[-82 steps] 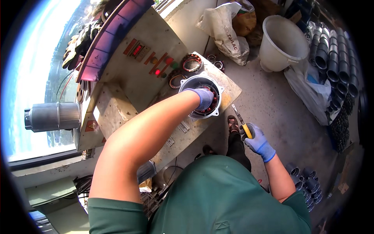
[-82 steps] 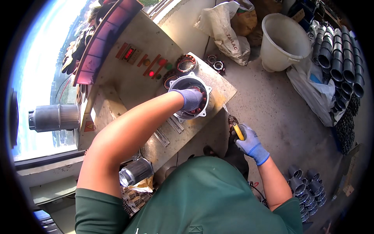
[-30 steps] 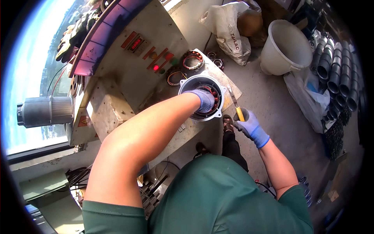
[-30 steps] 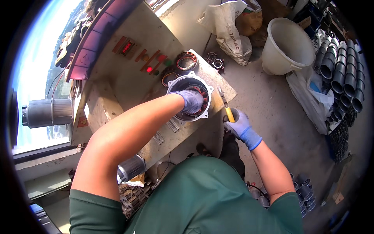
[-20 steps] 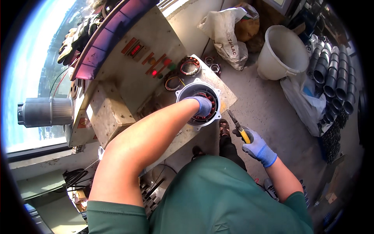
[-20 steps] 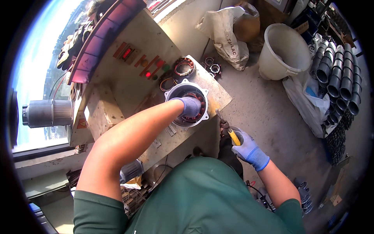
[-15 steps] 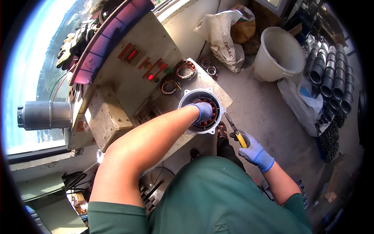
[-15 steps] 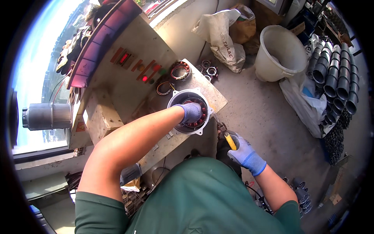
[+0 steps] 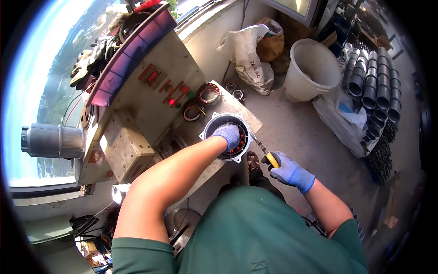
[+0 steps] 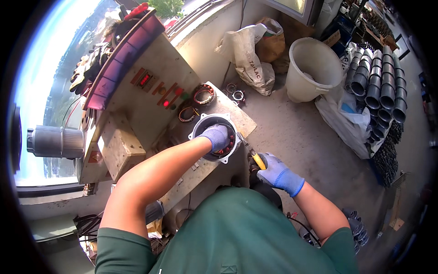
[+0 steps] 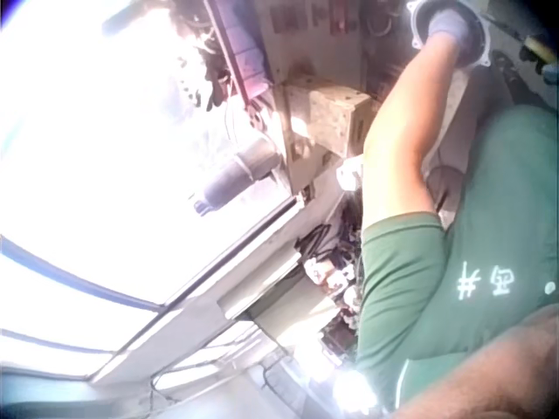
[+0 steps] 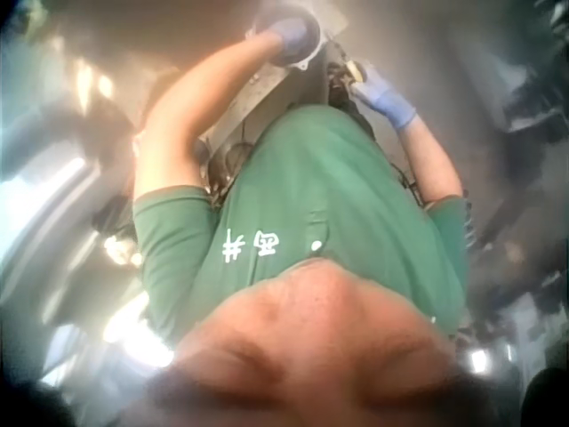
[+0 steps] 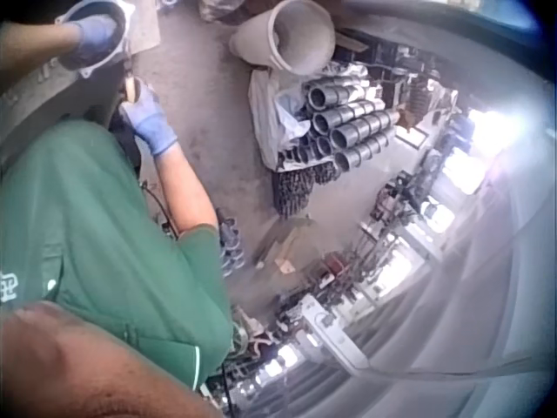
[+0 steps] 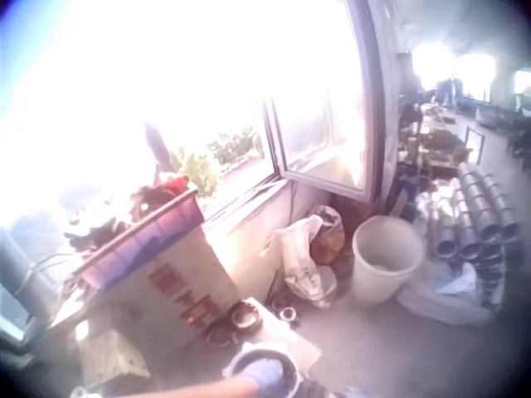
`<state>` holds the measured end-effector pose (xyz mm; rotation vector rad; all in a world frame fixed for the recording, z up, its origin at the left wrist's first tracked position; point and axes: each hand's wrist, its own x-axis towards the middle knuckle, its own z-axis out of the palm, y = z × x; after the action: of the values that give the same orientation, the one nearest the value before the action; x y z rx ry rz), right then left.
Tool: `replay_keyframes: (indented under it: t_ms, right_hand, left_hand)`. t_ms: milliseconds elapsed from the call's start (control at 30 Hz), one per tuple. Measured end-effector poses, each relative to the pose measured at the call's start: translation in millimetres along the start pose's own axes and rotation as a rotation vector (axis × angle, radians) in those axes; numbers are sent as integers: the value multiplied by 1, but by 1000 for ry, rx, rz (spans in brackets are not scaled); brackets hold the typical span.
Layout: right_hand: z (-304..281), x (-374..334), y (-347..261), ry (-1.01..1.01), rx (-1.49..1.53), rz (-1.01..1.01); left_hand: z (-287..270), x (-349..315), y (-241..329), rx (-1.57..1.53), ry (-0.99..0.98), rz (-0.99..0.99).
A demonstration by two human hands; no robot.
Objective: The person places a motor housing onto a machine, inserts a stator into the housing, and then uses a tool to secure wires on a separate stator component.
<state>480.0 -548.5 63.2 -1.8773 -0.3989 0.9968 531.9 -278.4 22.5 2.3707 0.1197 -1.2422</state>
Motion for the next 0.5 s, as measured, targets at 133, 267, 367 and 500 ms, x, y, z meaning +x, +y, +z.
replay_keyframes:
  t_ms: [133, 267, 367, 500]
  right_hand:
    - [14, -13, -24, 39, 39, 145]
    - [46, -1, 8, 212, 21, 134]
    - [67, -6, 9, 289, -52, 91]
    - [87, -48, 13, 425, -101, 63]
  left_hand:
    - [0, 15, -9, -81, -84, 40]
    - [4, 47, -27, -601, -338, -17]
    - [6, 63, -44, -683, -497, 14]
    - [15, 38, 1, -317, -507, 192]
